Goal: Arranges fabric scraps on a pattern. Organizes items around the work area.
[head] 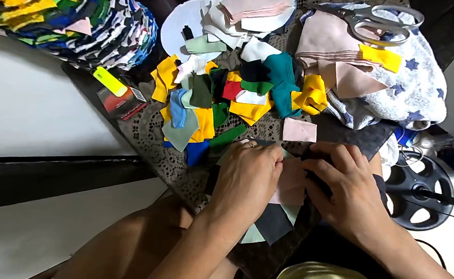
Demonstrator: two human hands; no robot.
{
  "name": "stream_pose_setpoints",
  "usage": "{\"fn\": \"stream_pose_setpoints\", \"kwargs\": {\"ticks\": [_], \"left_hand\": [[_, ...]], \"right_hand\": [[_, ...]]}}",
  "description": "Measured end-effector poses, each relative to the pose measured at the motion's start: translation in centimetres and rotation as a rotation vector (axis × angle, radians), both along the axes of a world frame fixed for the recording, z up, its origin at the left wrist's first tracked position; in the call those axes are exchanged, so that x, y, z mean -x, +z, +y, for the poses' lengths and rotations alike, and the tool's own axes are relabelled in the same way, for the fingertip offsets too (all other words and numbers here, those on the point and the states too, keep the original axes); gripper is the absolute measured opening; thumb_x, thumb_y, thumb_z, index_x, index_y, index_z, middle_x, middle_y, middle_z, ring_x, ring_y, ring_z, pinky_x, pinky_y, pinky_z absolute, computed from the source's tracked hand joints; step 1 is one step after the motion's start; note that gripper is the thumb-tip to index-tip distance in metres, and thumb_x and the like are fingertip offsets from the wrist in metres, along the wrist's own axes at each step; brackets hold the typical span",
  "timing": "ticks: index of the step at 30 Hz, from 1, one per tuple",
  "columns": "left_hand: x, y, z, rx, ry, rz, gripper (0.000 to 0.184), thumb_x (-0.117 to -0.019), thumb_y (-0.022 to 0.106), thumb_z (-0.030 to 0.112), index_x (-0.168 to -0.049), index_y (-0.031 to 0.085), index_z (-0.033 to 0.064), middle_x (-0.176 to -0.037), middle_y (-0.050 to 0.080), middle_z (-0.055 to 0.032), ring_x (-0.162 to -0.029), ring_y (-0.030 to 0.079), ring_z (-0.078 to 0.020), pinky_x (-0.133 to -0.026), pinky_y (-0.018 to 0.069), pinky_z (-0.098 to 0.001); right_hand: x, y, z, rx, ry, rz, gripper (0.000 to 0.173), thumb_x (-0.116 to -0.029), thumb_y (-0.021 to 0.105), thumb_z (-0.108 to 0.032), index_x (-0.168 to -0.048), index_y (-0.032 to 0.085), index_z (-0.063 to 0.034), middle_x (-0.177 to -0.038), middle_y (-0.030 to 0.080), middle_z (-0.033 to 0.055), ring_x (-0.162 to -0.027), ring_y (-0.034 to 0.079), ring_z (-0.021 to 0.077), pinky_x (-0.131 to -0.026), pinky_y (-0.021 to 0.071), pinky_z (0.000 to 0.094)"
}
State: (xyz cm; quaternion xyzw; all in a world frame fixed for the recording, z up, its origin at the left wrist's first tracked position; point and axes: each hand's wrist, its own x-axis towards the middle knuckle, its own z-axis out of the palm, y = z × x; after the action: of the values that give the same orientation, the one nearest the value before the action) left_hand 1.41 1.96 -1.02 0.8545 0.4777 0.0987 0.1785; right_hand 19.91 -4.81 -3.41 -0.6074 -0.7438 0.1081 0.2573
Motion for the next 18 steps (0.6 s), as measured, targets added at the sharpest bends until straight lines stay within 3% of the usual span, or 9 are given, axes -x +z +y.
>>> {"fn": "stream_pose_setpoints", "kwargs": {"ticks": [6, 9, 12, 15, 18], "left_hand": [[0.1, -0.1, 0.0, 0.015, 0.01, 0.002, 0.011, -0.0912, 0.071, 0.017, -0.082, 0.072, 0.0117, -0.07, 0.066, -0.0012, -0.071, 0.066, -0.0182, -0.077, 0.0518, -0.0437], [0.6, 0.7, -0.2, 0.142, 0.07, -0.003, 0.008, -0.0905, 0.071, 0.019, -0.094, 0.074, 0.013, -0.078, 0.069, -0.0007, -0.076, 0.066, -0.0164, -0.075, 0.0537, -0.042], [1.0, 1.7, -0.4, 0.317, 0.128, -0.002, 0.017, -0.0888, 0.07, 0.015, -0.106, 0.071, 0.0147, -0.084, 0.07, 0.0029, -0.078, 0.066, -0.0104, -0.072, 0.0547, -0.034], [1.1, 2.0, -0.4, 0.432, 0.197, -0.037, 0.019, -0.091, 0.068, 0.015, -0.11, 0.068, 0.0156, -0.082, 0.069, 0.007, -0.073, 0.063, -0.0045, -0.066, 0.0524, -0.0269], [0.9, 2.2, -0.3, 0.455, 0.253, -0.033, 0.019, -0.0914, 0.067, 0.015, -0.11, 0.067, 0.0148, -0.08, 0.069, 0.0067, -0.07, 0.064, -0.0045, -0.065, 0.053, -0.0264]], "right_hand": [[0.1, -0.9, 0.1, -0.011, -0.006, -0.036, 0.024, -0.0927, 0.056, -0.026, -0.105, 0.076, -0.0202, -0.128, 0.065, 0.0113, -0.12, 0.057, 0.035, -0.091, 0.0441, 0.0505], [0.1, -1.3, 0.0, -0.013, -0.007, -0.023, 0.024, -0.0924, 0.057, -0.027, -0.106, 0.076, -0.021, -0.128, 0.066, 0.0101, -0.12, 0.057, 0.0342, -0.091, 0.0437, 0.0501], [0.0, -1.4, -0.1, -0.011, -0.009, -0.013, 0.025, -0.0924, 0.057, -0.028, -0.108, 0.076, -0.0212, -0.129, 0.066, 0.0098, -0.121, 0.057, 0.034, -0.091, 0.0433, 0.0502], [0.0, -1.5, -0.1, -0.02, -0.01, -0.012, 0.026, -0.0926, 0.057, -0.028, -0.109, 0.076, -0.0216, -0.129, 0.066, 0.01, -0.121, 0.057, 0.0346, -0.091, 0.0432, 0.0507], [0.0, -1.6, -0.1, -0.019, -0.012, -0.013, 0.026, -0.0932, 0.057, -0.029, -0.109, 0.076, -0.0222, -0.13, 0.065, 0.0096, -0.122, 0.057, 0.0344, -0.091, 0.0425, 0.0508]]}}
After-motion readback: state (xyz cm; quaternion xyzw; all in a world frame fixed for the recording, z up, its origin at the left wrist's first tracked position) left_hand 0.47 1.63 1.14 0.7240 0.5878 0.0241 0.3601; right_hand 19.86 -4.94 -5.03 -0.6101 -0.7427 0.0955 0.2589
